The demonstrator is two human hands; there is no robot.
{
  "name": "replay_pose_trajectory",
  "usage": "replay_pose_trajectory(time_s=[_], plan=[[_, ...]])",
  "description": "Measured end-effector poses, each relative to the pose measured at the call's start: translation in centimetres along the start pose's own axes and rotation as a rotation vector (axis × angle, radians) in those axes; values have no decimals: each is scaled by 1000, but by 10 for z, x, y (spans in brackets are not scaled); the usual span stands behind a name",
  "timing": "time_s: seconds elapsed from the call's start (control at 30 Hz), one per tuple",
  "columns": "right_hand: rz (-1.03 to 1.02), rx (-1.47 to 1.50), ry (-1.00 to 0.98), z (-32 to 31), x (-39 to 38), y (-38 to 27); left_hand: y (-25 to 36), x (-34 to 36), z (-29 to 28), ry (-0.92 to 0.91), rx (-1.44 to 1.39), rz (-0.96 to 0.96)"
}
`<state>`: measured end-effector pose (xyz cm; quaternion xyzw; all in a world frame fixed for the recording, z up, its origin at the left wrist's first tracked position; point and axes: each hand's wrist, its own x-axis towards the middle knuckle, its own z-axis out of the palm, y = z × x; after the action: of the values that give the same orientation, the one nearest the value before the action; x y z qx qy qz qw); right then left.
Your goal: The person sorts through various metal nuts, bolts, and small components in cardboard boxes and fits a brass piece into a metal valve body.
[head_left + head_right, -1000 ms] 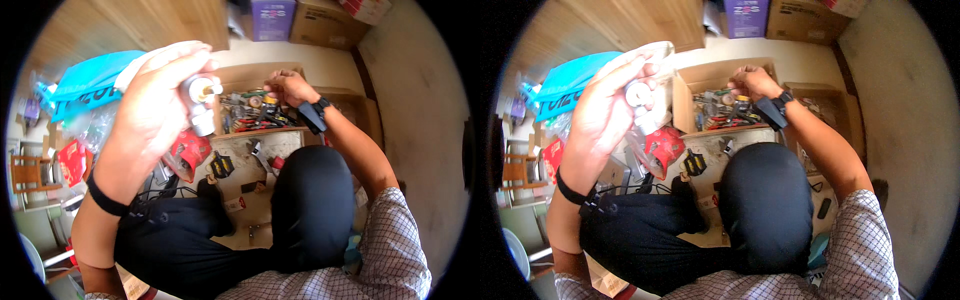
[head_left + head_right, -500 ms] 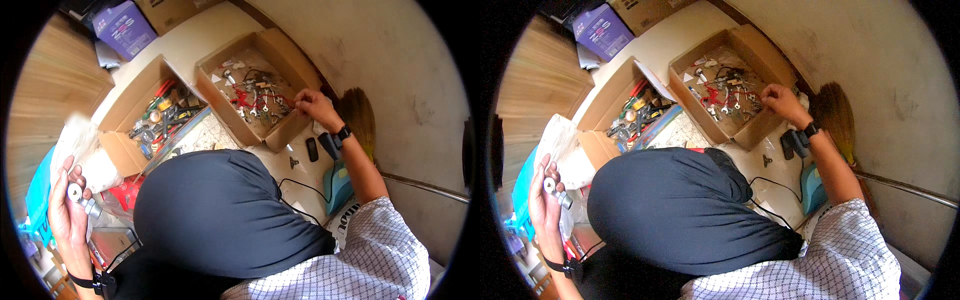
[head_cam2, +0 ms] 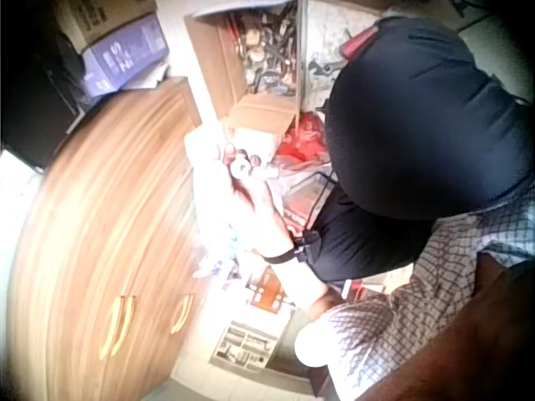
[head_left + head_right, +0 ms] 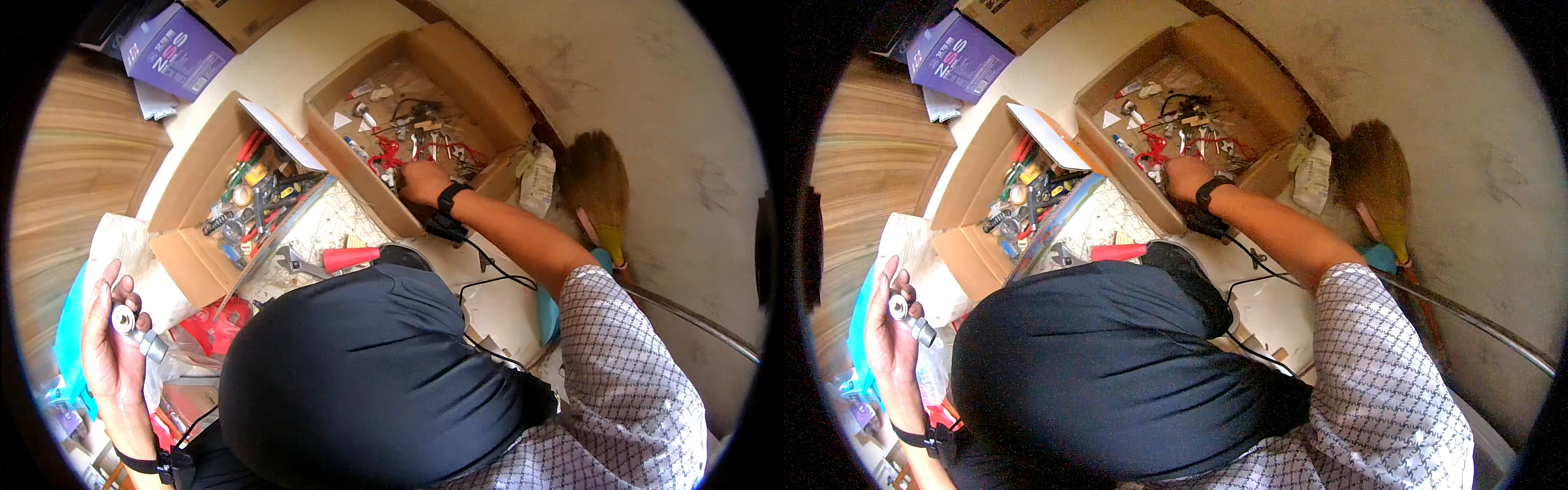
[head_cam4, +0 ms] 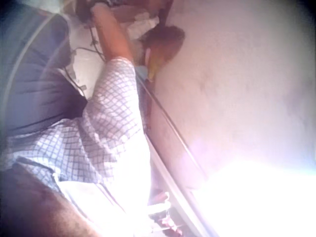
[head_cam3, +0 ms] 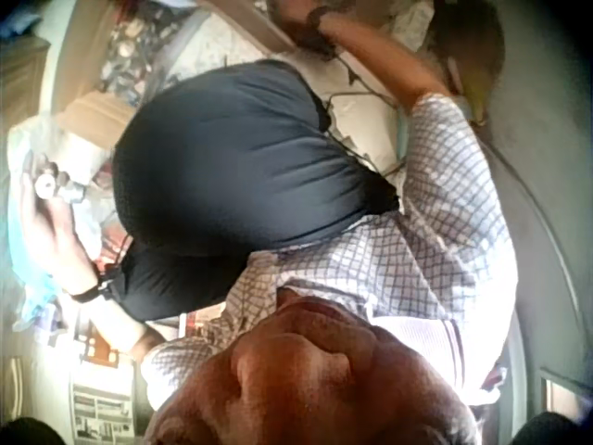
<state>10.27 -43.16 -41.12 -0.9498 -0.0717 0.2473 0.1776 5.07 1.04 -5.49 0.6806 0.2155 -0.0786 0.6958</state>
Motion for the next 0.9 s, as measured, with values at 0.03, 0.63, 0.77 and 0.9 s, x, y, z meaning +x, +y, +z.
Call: replay_pose_trajectory(time_s=[0.03, 0.63, 0.77, 0.9], plan=[[9, 15, 21, 2, 1, -4, -1, 1, 0, 2, 2, 6], [148, 1116, -159, -39, -45, 29, 2, -9, 16, -1, -11, -12], [169, 1191, -175, -60, -58, 13, 5, -11, 20, 1, -15, -16], [112, 824, -80, -76, -73, 14, 7, -13, 22, 9, -26, -22]])
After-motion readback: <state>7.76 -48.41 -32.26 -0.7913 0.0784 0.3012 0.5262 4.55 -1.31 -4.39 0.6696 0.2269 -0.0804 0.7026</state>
